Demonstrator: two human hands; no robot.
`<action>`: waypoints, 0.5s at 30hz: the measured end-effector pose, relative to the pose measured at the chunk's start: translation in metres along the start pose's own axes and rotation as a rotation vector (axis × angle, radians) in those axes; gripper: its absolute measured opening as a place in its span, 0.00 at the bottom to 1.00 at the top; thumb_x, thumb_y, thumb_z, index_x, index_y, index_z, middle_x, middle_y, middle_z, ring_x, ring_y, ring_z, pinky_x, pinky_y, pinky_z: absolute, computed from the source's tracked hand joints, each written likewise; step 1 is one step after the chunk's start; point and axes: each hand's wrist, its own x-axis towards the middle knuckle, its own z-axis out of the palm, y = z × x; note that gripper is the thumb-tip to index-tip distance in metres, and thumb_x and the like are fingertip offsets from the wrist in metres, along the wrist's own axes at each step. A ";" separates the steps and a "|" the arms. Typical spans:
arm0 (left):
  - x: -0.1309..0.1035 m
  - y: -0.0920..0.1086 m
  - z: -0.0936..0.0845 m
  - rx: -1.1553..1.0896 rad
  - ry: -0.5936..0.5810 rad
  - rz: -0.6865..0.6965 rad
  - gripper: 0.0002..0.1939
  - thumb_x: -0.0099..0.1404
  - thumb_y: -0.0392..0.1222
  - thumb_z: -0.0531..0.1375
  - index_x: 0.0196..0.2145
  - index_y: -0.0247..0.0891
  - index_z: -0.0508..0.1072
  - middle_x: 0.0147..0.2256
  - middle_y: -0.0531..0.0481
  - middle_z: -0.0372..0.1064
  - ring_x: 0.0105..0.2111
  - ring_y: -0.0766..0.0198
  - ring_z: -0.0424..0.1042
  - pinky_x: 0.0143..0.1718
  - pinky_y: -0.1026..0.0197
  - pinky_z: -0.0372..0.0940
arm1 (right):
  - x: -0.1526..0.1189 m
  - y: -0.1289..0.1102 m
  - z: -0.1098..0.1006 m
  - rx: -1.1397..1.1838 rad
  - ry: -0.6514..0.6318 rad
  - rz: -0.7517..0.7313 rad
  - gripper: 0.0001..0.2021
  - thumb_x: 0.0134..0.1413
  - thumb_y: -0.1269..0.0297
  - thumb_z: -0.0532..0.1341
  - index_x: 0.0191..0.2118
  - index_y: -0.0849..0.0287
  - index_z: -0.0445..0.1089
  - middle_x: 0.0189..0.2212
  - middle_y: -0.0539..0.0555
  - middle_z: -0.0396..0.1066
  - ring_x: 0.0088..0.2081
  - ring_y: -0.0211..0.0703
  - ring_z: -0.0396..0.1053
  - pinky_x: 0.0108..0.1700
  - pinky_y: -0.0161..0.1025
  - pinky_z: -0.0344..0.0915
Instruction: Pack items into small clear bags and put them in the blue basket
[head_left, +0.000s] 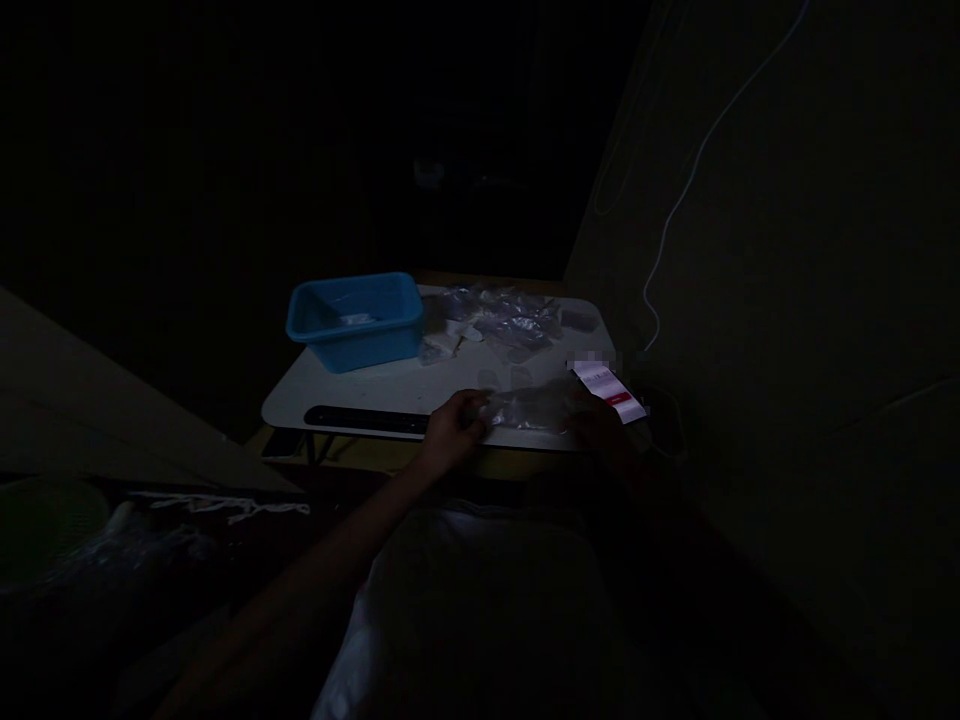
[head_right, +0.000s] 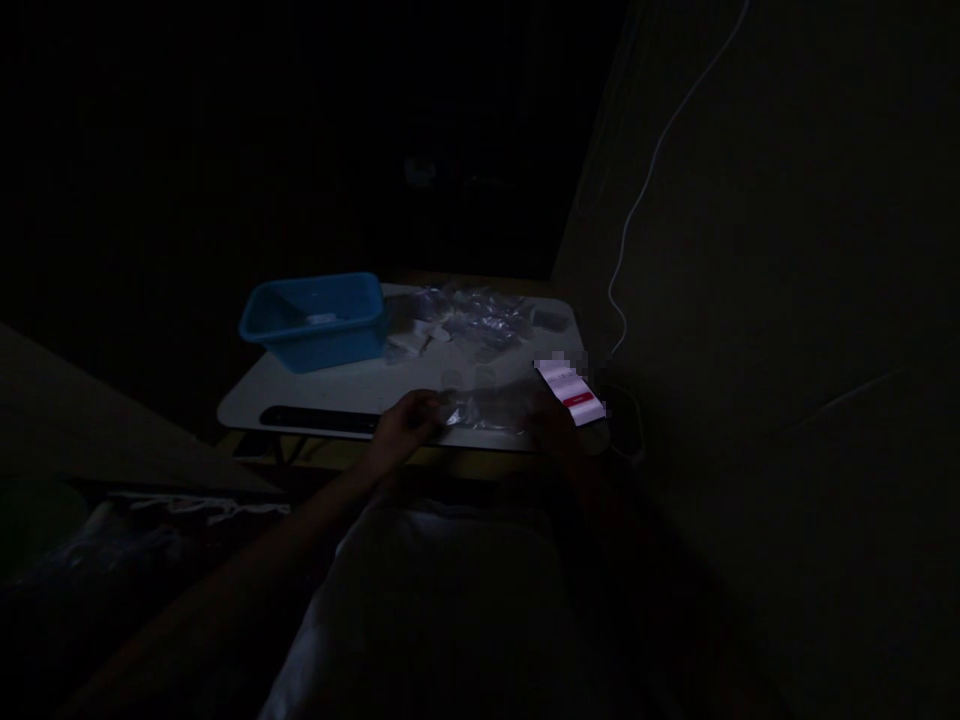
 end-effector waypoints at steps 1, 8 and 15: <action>0.000 0.001 0.000 -0.003 -0.012 -0.002 0.20 0.50 0.33 0.58 0.43 0.37 0.67 0.38 0.51 0.71 0.35 0.66 0.71 0.37 0.63 0.65 | -0.002 -0.002 0.000 0.017 0.004 0.043 0.13 0.36 0.68 0.60 0.34 0.57 0.69 0.32 0.52 0.73 0.33 0.44 0.70 0.35 0.42 0.69; -0.002 0.005 0.003 -0.051 -0.074 -0.120 0.15 0.53 0.33 0.54 0.39 0.35 0.69 0.21 0.55 0.69 0.21 0.68 0.69 0.24 0.68 0.64 | -0.016 -0.024 0.000 0.232 -0.007 0.203 0.18 0.37 0.69 0.59 0.41 0.58 0.66 0.24 0.51 0.73 0.26 0.43 0.70 0.25 0.37 0.67; 0.002 -0.003 0.005 -0.164 -0.024 -0.199 0.15 0.53 0.33 0.54 0.40 0.35 0.67 0.19 0.57 0.68 0.20 0.68 0.71 0.20 0.69 0.64 | -0.018 -0.031 0.002 0.380 -0.030 0.287 0.24 0.35 0.66 0.62 0.45 0.60 0.62 0.17 0.47 0.70 0.21 0.40 0.69 0.22 0.34 0.65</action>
